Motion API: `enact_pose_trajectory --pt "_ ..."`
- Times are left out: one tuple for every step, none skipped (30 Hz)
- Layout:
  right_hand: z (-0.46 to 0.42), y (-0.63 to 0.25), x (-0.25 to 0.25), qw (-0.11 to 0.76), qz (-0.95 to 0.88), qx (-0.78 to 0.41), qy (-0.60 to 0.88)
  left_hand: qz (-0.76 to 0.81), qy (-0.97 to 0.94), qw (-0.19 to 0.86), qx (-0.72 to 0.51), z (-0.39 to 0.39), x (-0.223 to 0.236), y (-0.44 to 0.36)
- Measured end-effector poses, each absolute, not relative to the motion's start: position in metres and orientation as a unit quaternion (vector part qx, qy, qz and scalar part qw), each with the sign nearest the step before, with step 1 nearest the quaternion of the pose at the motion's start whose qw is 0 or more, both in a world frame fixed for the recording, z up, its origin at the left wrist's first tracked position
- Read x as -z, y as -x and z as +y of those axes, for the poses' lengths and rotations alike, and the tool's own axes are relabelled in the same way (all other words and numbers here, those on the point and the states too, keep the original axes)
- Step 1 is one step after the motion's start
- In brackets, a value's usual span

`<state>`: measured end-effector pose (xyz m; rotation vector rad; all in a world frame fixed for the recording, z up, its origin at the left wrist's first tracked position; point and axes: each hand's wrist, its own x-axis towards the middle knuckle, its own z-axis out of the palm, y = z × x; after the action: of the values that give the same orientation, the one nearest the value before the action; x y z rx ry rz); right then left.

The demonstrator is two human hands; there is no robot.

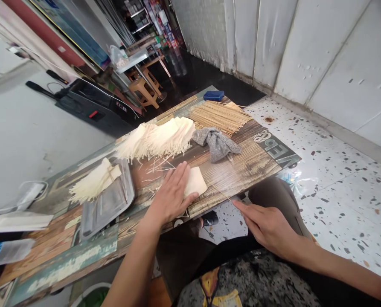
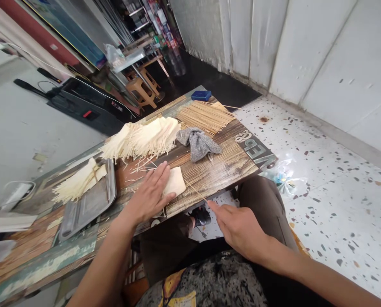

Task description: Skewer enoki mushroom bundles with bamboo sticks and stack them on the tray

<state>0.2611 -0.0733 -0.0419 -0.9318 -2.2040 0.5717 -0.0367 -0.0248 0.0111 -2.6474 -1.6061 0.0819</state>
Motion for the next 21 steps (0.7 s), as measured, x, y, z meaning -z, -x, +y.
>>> enact_pose_trajectory --pt "-0.074 -0.261 0.042 0.334 -0.845 -0.217 0.357 -0.524 0.851 0.016 -0.033 -0.023 -0.008 0.035" --pt "-0.075 -0.261 0.042 0.334 -0.847 -0.214 0.355 -0.532 0.846 0.010 -0.037 -0.021 -0.005 0.033" --pt "-0.075 -0.261 0.041 0.332 -0.850 -0.209 0.353 -0.541 0.840 0.007 -0.039 -0.019 -0.003 0.031" --pt "-0.075 -0.260 0.040 0.331 -0.853 -0.201 0.350 -0.552 0.833 0.006 -0.041 -0.018 -0.002 0.028" --pt "-0.075 -0.260 0.039 0.327 -0.856 -0.194 0.350 -0.563 0.826 0.004 -0.044 -0.016 -0.002 0.026" --pt "-0.075 -0.259 0.037 0.322 -0.859 -0.187 0.351 -0.572 0.819 0.001 -0.049 -0.015 -0.002 0.024" --pt "-0.075 -0.258 0.036 0.317 -0.861 -0.181 0.354 -0.580 0.813 -0.004 -0.053 -0.014 -0.003 0.023" --pt "-0.074 -0.258 0.034 0.314 -0.861 -0.178 0.358 -0.588 0.807 -0.008 -0.053 -0.014 -0.005 0.022" --pt "-0.074 -0.257 0.032 0.311 -0.861 -0.177 0.361 -0.596 0.801 -0.009 -0.046 -0.015 -0.006 0.020" --pt "-0.073 -0.257 0.031 0.309 -0.861 -0.175 0.363 -0.605 0.796 -0.004 -0.033 -0.017 -0.007 0.019" --pt "-0.073 -0.257 0.029 0.308 -0.862 -0.174 0.362 -0.613 0.790 0.004 -0.016 -0.019 -0.007 0.016" --pt "-0.073 -0.256 0.028 0.306 -0.864 -0.172 0.361 -0.621 0.784 0.013 0.001 -0.021 -0.006 0.013" --pt "-0.073 -0.256 0.026 0.303 -0.866 -0.171 0.360 -0.627 0.778 0.019 0.013 -0.023 -0.005 0.010" --pt "-0.074 -0.256 0.025 0.300 -0.867 -0.171 0.360 -0.633 0.774 0.021 0.020 -0.024 -0.002 0.007" --pt "-0.074 -0.255 0.025 0.296 -0.868 -0.172 0.361 -0.637 0.770 0.020 0.023 -0.026 0.001 0.004" --pt "-0.074 -0.255 0.024 0.293 -0.868 -0.174 0.361 -0.641 0.767 0.019 0.025 -0.026 0.005 0.001" --pt "-0.074 -0.255 0.024 0.291 -0.869 -0.175 0.360 -0.643 0.765 0.020 0.027 -0.027 0.008 -0.002" --pt "-0.075 -0.254 0.024 0.290 -0.869 -0.176 0.360 -0.644 0.764 0.023 0.031 -0.027 0.010 -0.003" --pt "-0.075 -0.254 0.024 0.290 -0.870 -0.175 0.359 -0.645 0.763 0.027 0.034 -0.027 0.012 -0.004" --pt "-0.075 -0.253 0.024 0.290 -0.871 -0.172 0.358 -0.645 0.763 0.030 0.036 -0.026 0.013 -0.005" --pt "-0.075 -0.253 0.023 0.291 -0.871 -0.170 0.357 -0.645 0.762 0.032 0.037 -0.026 0.014 -0.006"
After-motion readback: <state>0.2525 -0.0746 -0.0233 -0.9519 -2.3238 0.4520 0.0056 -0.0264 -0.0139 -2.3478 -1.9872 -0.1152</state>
